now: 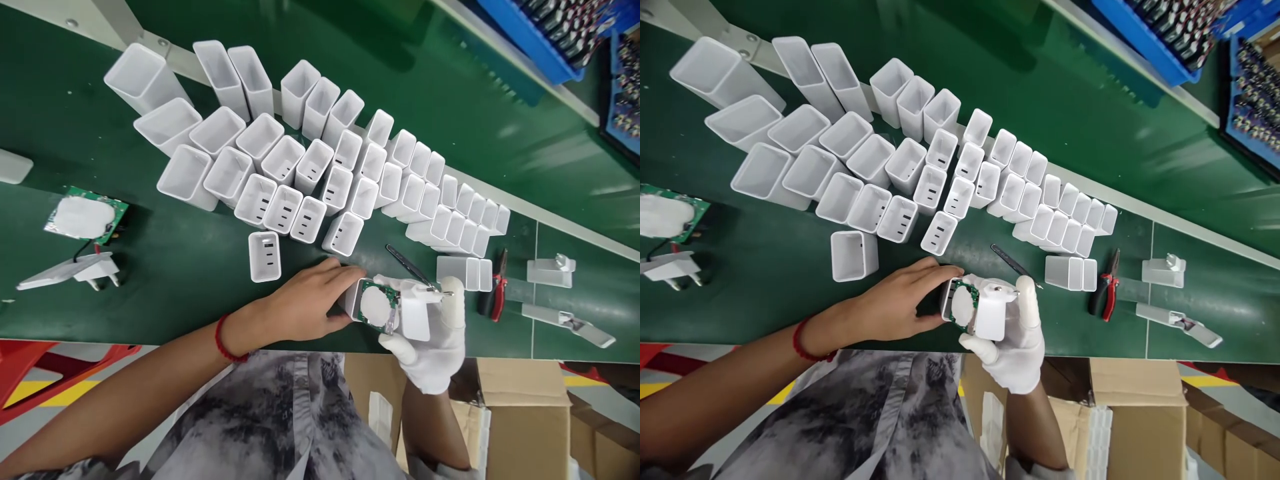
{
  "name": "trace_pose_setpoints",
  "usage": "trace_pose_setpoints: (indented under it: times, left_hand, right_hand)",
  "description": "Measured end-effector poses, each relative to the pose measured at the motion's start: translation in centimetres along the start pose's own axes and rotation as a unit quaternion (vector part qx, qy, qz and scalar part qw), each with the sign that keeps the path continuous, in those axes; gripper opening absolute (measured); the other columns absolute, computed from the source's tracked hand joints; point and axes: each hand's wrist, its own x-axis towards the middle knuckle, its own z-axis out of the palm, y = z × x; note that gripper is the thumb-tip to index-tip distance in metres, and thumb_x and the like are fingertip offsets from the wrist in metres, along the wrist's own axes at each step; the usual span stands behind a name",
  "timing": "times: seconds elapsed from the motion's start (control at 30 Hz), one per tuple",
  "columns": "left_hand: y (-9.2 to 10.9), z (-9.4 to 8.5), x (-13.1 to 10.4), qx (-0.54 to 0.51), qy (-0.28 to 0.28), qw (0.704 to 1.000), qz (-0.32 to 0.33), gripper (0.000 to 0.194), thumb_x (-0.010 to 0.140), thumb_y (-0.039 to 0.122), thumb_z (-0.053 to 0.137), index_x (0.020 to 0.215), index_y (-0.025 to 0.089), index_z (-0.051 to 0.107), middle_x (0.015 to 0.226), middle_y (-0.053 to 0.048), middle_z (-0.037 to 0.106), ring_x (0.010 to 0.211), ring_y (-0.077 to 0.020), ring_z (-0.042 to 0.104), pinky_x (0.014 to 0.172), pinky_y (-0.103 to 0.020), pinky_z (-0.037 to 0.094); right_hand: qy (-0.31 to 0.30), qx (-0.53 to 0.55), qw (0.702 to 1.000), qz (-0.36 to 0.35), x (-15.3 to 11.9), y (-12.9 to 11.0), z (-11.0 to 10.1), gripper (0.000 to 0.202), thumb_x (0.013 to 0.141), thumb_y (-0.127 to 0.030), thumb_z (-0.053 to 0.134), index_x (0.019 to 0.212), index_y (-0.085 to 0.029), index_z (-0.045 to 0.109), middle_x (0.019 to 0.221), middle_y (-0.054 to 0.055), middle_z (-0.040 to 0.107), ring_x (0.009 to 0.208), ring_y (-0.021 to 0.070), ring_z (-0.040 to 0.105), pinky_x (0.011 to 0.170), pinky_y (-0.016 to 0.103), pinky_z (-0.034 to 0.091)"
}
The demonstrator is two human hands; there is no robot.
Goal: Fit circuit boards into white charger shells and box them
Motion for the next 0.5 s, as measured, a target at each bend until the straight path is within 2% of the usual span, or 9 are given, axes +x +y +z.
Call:
trace_pose_setpoints:
  times: [0.13,0.23,0.37,0.5]
  left_hand:
    - [-0.3,0.2,-0.1,-0.006,0.006,1.0,0.011,0.061,0.083,0.018,0.07,0.137,0.02,0.041,0.118,-0.011,0.063,0.113,-0.0286,0.058,0.088,-0.04,0.056]
    - [-0.4,0.3,-0.1,-0.011,0.001,1.0,0.011,0.062,0.084,0.019,0.068,0.139,0.019,0.039,0.122,-0.012,0.062,0.115,-0.0295,0.057,0.089,-0.042,0.055]
    - [-0.5,0.3,0.0,-0.01,-0.005,1.0,0.013,0.062,0.085,0.019,0.068,0.14,0.017,0.038,0.125,-0.013,0.061,0.116,-0.0302,0.056,0.088,-0.042,0.056]
    - [-0.5,0.2,0.0,-0.003,0.002,1.0,0.029,0.062,0.085,0.018,0.069,0.139,0.014,0.039,0.128,-0.014,0.061,0.116,-0.0303,0.055,0.089,-0.042,0.055]
  right_hand:
    - [-0.008,-0.031,0.999,0.032,0.0,0.8,-0.3,0.096,0.06,-0.014,0.091,0.14,-0.047,0.048,0.117,0.0,0.071,0.113,0.0317,0.068,0.102,0.062,0.051]
    - [-0.06,-0.074,0.994,0.047,0.2,1.4,-0.9,0.093,0.062,-0.028,0.092,0.142,-0.043,0.047,0.124,0.003,0.069,0.124,0.0337,0.062,0.109,0.063,0.046]
    - [-0.154,-0.168,0.974,-0.005,0.7,1.8,-1.4,0.088,0.071,-0.036,0.087,0.146,-0.042,0.042,0.134,0.003,0.063,0.135,0.0327,0.053,0.112,0.064,0.044]
    - [-0.158,-0.212,0.964,-0.042,0.7,1.5,-1.7,0.09,0.078,-0.034,0.081,0.151,-0.045,0.031,0.133,0.002,0.065,0.131,0.0303,0.057,0.109,0.063,0.047]
